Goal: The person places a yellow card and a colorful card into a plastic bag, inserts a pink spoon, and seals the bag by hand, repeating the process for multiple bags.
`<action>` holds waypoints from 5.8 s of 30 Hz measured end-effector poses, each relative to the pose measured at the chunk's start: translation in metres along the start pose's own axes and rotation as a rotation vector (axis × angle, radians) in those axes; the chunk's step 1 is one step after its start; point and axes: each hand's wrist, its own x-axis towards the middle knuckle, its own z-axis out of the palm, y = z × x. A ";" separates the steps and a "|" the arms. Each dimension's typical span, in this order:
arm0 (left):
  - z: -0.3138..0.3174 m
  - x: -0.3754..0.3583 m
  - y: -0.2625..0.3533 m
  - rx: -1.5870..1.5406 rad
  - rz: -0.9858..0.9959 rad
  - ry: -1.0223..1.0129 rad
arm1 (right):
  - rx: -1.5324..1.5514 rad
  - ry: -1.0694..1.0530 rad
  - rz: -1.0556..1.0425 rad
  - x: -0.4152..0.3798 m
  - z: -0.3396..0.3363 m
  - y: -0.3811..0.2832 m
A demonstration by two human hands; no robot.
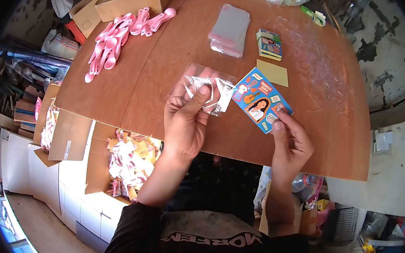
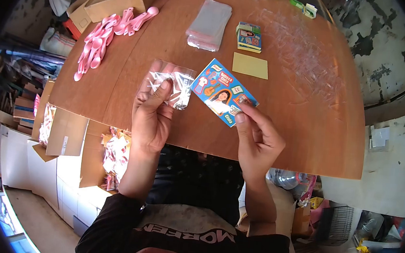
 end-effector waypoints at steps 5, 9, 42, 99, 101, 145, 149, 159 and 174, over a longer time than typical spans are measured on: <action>0.000 -0.003 -0.003 0.021 0.006 0.004 | 0.190 0.061 0.139 -0.014 0.017 0.011; 0.003 -0.004 -0.006 0.004 -0.013 -0.012 | 0.231 0.064 0.129 -0.021 0.029 0.015; 0.002 -0.028 -0.037 0.124 -0.236 -0.134 | 0.269 -0.072 0.135 -0.010 0.041 0.025; -0.030 -0.020 0.004 -0.123 -0.076 -0.185 | 0.355 -0.163 0.558 -0.032 0.075 0.007; -0.030 -0.019 0.006 -0.117 -0.039 -0.225 | 0.388 -0.146 0.561 -0.032 0.077 0.005; -0.095 -0.014 0.104 -0.373 0.436 0.374 | -0.412 -0.846 -0.833 0.102 0.192 0.015; -0.093 -0.017 0.110 -0.361 0.383 0.430 | -0.619 -0.685 -0.738 0.185 0.263 0.110; -0.087 -0.007 0.111 -0.325 0.379 0.418 | -1.052 -1.050 -0.507 0.238 0.317 0.138; -0.067 0.020 0.087 -0.271 0.450 0.460 | -0.071 -0.688 0.552 0.117 0.107 0.011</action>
